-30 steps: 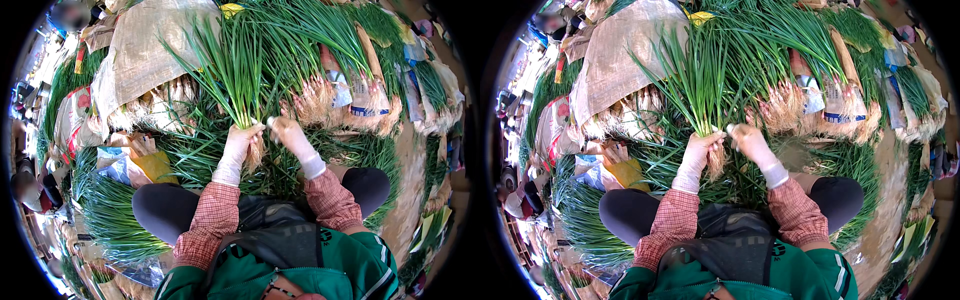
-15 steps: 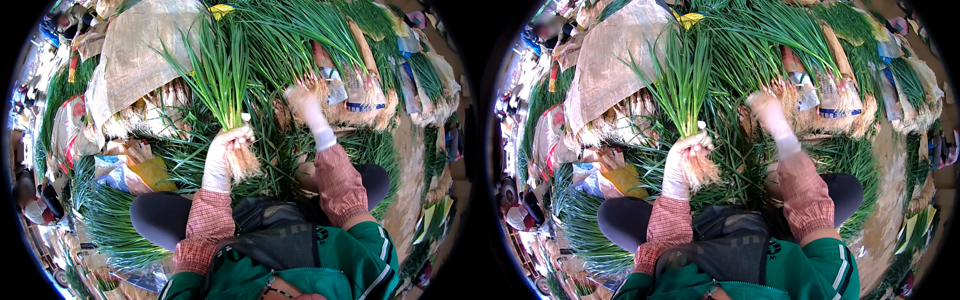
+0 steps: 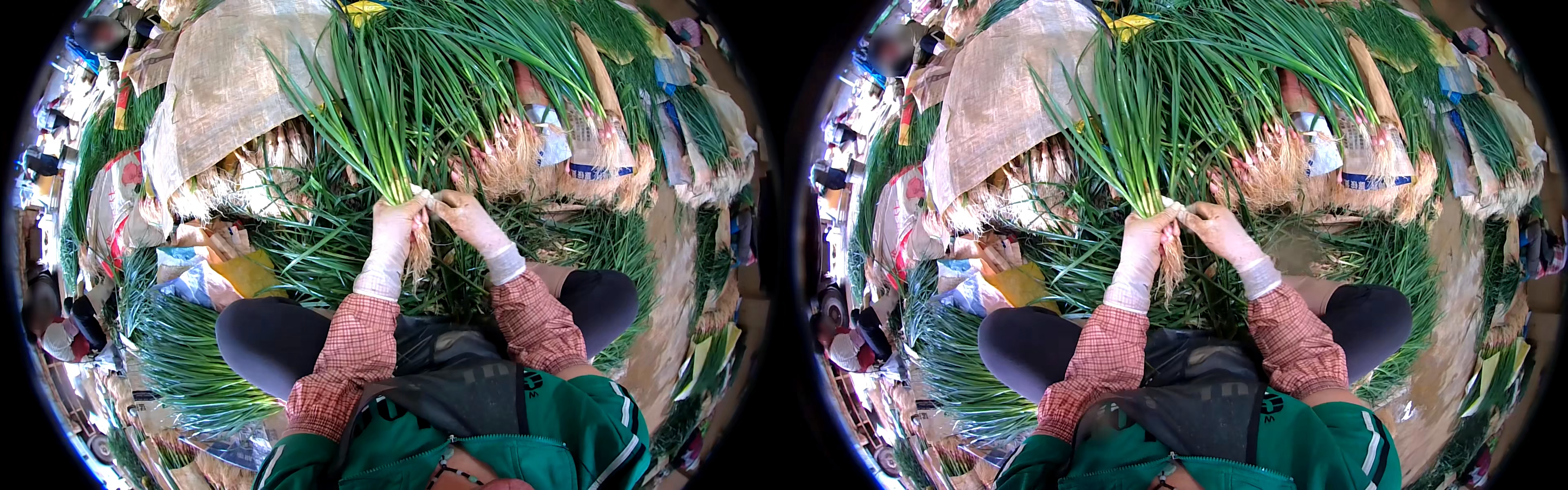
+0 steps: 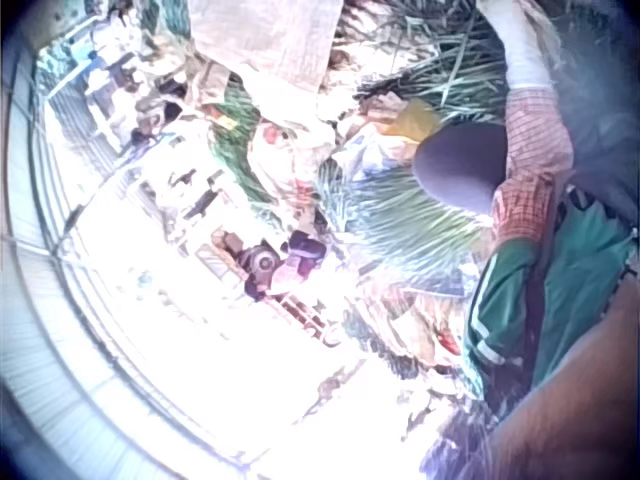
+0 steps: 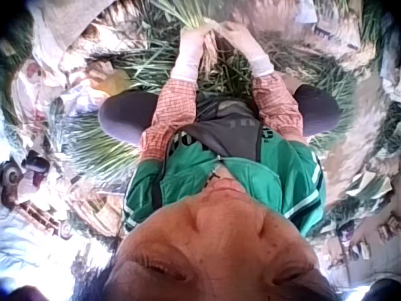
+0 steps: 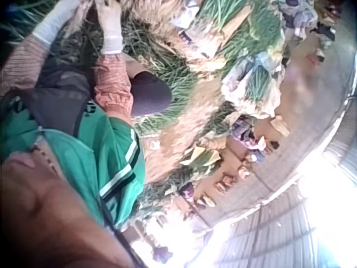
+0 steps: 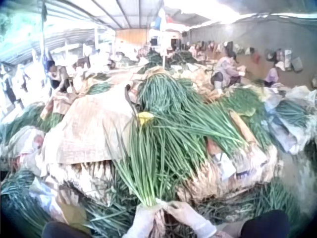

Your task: The person cleans bunches of green onions by hand, peeling away outer layers from the bulbs and roots before tying them together. They sit on the floor surrounded by sacks, handling one bunch at a time.

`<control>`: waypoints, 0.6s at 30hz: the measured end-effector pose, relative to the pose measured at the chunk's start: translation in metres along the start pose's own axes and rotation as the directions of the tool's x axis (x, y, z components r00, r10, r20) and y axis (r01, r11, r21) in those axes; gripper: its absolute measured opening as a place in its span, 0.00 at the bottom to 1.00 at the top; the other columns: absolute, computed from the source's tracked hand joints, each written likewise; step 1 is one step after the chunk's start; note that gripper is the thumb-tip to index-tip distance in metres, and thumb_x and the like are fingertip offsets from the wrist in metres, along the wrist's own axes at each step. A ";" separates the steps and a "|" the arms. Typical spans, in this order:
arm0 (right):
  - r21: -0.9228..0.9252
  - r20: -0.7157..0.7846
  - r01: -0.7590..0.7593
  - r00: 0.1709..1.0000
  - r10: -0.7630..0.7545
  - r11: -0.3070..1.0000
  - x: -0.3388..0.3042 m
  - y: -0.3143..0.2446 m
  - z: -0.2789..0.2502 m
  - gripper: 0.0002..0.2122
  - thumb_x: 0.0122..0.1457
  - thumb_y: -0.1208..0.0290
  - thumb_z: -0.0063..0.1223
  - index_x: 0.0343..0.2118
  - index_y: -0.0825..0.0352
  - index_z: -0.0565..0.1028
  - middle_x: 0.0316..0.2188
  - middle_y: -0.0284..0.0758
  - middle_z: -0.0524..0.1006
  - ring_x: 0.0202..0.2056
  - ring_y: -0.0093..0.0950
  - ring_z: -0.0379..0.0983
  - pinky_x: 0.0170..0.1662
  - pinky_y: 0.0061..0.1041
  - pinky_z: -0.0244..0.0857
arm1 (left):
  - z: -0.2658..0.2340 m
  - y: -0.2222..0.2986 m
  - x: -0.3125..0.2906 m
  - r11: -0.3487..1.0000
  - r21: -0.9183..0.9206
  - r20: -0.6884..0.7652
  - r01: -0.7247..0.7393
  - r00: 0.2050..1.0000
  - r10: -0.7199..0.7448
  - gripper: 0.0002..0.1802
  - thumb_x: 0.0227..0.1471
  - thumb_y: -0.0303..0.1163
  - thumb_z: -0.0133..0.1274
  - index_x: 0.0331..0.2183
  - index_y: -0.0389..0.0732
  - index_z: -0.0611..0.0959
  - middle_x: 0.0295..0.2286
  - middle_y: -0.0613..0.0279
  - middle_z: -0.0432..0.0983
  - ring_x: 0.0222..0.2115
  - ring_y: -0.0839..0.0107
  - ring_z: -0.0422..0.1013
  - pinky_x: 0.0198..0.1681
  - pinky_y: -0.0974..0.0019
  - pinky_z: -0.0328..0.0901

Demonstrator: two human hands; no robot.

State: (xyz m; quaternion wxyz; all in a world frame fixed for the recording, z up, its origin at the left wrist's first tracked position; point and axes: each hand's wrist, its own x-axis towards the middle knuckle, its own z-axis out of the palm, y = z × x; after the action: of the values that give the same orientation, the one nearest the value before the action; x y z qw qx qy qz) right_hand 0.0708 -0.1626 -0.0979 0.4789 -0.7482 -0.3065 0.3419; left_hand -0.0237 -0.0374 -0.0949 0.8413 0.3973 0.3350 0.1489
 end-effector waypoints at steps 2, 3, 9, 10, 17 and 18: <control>0.189 0.006 0.033 0.999 -0.034 0.982 0.003 0.001 0.013 0.17 0.61 0.62 0.47 0.42 0.73 0.72 0.33 0.33 0.76 0.34 0.22 0.70 0.41 0.20 0.64 | -0.002 0.004 -0.001 0.998 -0.023 -0.071 -0.063 0.996 0.061 0.07 0.44 0.21 0.60 0.28 0.35 0.78 0.14 0.65 0.71 0.11 0.80 0.63 0.13 0.80 0.55; 0.340 -0.055 -0.025 0.997 0.046 0.940 0.007 0.000 0.018 0.16 0.61 0.62 0.47 0.42 0.73 0.73 0.33 0.33 0.76 0.35 0.22 0.70 0.41 0.20 0.64 | -0.003 0.006 -0.003 0.998 0.029 -0.094 -0.053 0.994 0.056 0.07 0.44 0.21 0.60 0.28 0.35 0.78 0.15 0.65 0.71 0.11 0.80 0.63 0.13 0.79 0.55; 0.701 -0.205 0.011 0.961 0.187 0.713 0.039 -0.001 0.040 0.11 0.62 0.67 0.47 0.39 0.71 0.73 0.30 0.30 0.73 0.29 0.17 0.67 0.30 0.18 0.61 | -0.008 0.000 -0.008 0.997 0.080 -0.004 -0.011 1.000 0.011 0.07 0.45 0.22 0.59 0.30 0.33 0.78 0.18 0.63 0.74 0.12 0.81 0.63 0.15 0.79 0.56; 0.858 -0.148 0.003 0.959 0.242 0.513 0.044 0.007 0.047 0.10 0.62 0.67 0.46 0.36 0.70 0.73 0.29 0.31 0.73 0.28 0.18 0.67 0.29 0.18 0.61 | -0.012 0.004 -0.008 0.998 0.055 0.034 0.011 0.999 -0.013 0.07 0.45 0.22 0.59 0.30 0.32 0.79 0.18 0.62 0.74 0.13 0.81 0.64 0.15 0.79 0.57; 0.049 0.110 -0.345 0.934 0.339 0.937 0.018 -0.016 0.011 0.12 0.62 0.67 0.43 0.38 0.71 0.74 0.34 0.39 0.78 0.32 0.27 0.76 0.35 0.24 0.71 | -0.016 0.025 -0.018 0.999 -0.022 0.170 0.050 0.984 -0.045 0.08 0.49 0.26 0.56 0.33 0.32 0.79 0.21 0.61 0.76 0.14 0.80 0.66 0.17 0.80 0.59; -0.596 -0.186 -0.183 0.979 0.088 0.782 0.013 -0.023 0.004 0.16 0.63 0.65 0.42 0.47 0.71 0.69 0.36 0.39 0.78 0.34 0.29 0.77 0.38 0.27 0.72 | -0.013 0.029 -0.018 0.999 -0.011 0.149 0.036 0.988 -0.034 0.08 0.49 0.26 0.56 0.33 0.32 0.79 0.21 0.61 0.76 0.14 0.80 0.66 0.17 0.79 0.59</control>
State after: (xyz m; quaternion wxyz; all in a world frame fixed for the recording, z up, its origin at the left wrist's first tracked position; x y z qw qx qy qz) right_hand 0.0720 -0.1424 -0.0802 0.2078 -0.9058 -0.3091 0.2019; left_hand -0.0449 -0.0211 -0.0709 0.8692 0.3954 0.2772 0.1063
